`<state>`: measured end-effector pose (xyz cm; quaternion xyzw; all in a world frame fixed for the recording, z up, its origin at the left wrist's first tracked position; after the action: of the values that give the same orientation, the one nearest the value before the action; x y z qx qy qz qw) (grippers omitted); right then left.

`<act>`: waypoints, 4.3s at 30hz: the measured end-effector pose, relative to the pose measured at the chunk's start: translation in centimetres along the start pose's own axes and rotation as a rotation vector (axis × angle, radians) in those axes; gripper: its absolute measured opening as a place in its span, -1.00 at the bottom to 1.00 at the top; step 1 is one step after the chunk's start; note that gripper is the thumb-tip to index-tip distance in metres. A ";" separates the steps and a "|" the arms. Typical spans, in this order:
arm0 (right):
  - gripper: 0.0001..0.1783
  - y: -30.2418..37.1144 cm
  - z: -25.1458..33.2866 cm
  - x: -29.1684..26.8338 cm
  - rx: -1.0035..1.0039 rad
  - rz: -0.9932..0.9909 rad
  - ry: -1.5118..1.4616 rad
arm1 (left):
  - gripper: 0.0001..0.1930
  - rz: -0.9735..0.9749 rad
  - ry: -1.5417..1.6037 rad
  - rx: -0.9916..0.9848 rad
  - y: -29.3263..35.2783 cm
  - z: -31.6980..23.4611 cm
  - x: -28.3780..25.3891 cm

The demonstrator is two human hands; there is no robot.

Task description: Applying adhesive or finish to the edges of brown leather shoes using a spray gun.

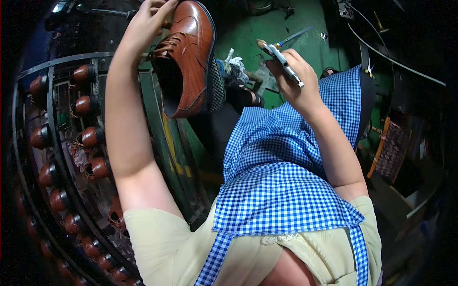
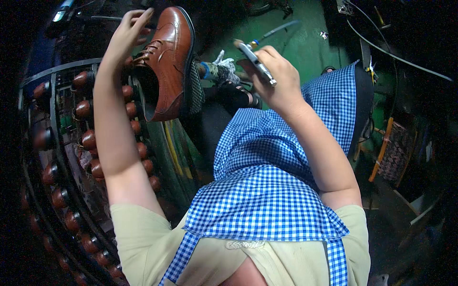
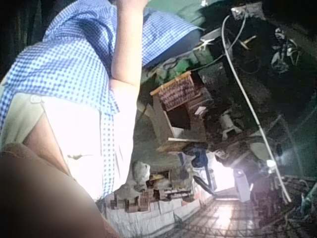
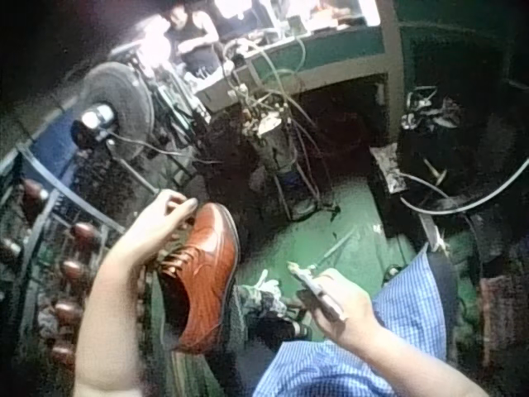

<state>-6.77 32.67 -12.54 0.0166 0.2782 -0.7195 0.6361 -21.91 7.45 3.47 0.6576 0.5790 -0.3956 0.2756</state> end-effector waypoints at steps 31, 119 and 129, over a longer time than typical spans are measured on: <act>-0.61 -1.7 -4.6 8.1 0.411 0.320 -0.570 | -0.53 -0.519 -0.142 0.083 41.0 -6.1 -8.3; -0.83 -1.3 5.8 -1.8 -0.227 0.211 -0.486 | -0.52 0.002 -0.381 0.518 22.8 -9.4 0.0; -0.82 -1.3 6.3 -1.2 -0.225 0.229 -0.456 | -0.52 0.002 -0.361 0.524 22.8 -9.3 -0.1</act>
<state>-5.61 31.18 -6.25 -0.1852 0.2022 -0.5928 0.7572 2.30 11.03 6.33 0.6257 0.3984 -0.6415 0.1954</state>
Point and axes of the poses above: each hand's wrist, its own y-axis away from the middle knuckle, its own x-axis out of the palm, z = x × y, the point moved 5 cm from there along -y, towards the middle knuckle, and after that the axes turned 2 degrees about y, right-handed, at the moved point
